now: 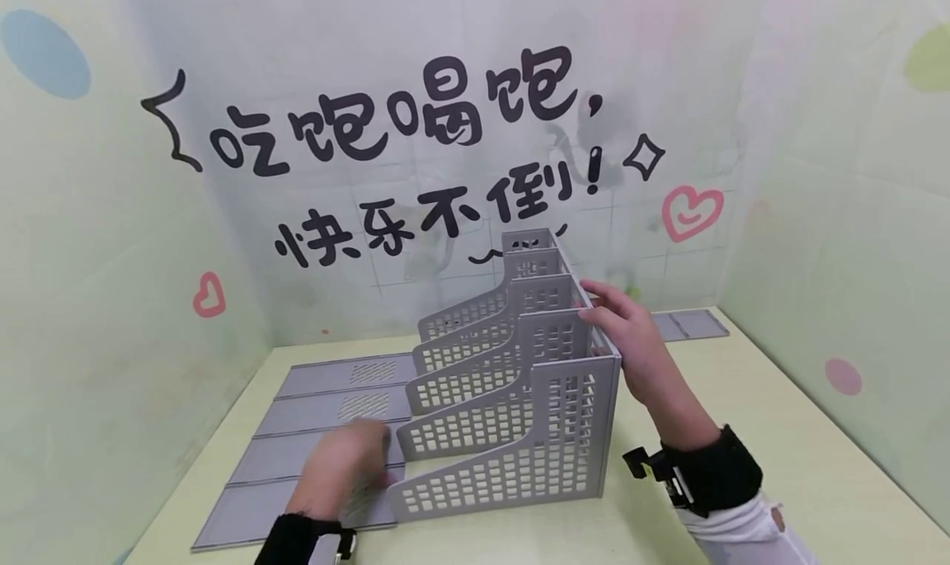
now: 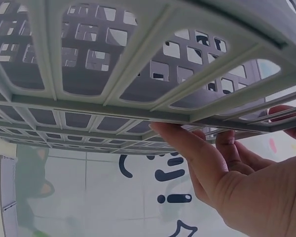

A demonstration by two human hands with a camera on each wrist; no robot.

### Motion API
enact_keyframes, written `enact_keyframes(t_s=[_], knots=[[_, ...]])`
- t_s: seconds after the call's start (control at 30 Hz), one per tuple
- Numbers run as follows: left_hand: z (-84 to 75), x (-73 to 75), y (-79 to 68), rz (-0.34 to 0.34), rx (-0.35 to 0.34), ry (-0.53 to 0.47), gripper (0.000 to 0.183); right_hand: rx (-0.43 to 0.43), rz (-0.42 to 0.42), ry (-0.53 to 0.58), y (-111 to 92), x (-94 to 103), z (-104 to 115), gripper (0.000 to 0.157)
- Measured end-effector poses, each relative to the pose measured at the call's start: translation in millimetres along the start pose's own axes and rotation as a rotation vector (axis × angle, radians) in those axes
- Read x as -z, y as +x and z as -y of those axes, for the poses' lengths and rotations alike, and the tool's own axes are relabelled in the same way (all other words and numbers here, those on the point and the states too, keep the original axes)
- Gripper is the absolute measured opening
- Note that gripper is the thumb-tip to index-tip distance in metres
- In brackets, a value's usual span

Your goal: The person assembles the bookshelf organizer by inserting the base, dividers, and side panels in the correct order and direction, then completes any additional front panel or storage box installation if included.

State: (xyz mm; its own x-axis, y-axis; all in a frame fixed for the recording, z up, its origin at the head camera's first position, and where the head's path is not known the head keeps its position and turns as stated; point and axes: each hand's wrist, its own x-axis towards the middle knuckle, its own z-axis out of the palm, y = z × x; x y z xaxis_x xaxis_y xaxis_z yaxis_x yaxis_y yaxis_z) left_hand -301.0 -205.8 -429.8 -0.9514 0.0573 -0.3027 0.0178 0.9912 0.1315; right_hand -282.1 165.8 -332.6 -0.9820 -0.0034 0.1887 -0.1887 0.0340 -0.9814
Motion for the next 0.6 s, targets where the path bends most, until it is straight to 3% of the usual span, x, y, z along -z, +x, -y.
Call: enact_keyframes(t_s=[0.13, 0.23, 0.33, 0.6], knots=[[3.8, 10.0, 5.5, -0.033, -0.154, -0.113, 0.043, 0.000, -0.006, -0.010, 0.9, 0.7, -1.0, 0.055], [5.0, 12.8, 9.1, -0.021, -0.242, -0.151, 0.020, -0.004, -0.009, -0.017, 0.5, 1.3, -1.1, 0.055], [7.8, 13.5, 11.8, -0.007, -0.286, -0.169, 0.011, -0.011, -0.009, -0.012, 0.6, 2.0, -0.8, 0.055], [13.8, 16.5, 10.0, 0.035, -0.339, -0.183, 0.020, -0.022, 0.000, -0.022, 0.8, 2.0, -0.1, 0.055]])
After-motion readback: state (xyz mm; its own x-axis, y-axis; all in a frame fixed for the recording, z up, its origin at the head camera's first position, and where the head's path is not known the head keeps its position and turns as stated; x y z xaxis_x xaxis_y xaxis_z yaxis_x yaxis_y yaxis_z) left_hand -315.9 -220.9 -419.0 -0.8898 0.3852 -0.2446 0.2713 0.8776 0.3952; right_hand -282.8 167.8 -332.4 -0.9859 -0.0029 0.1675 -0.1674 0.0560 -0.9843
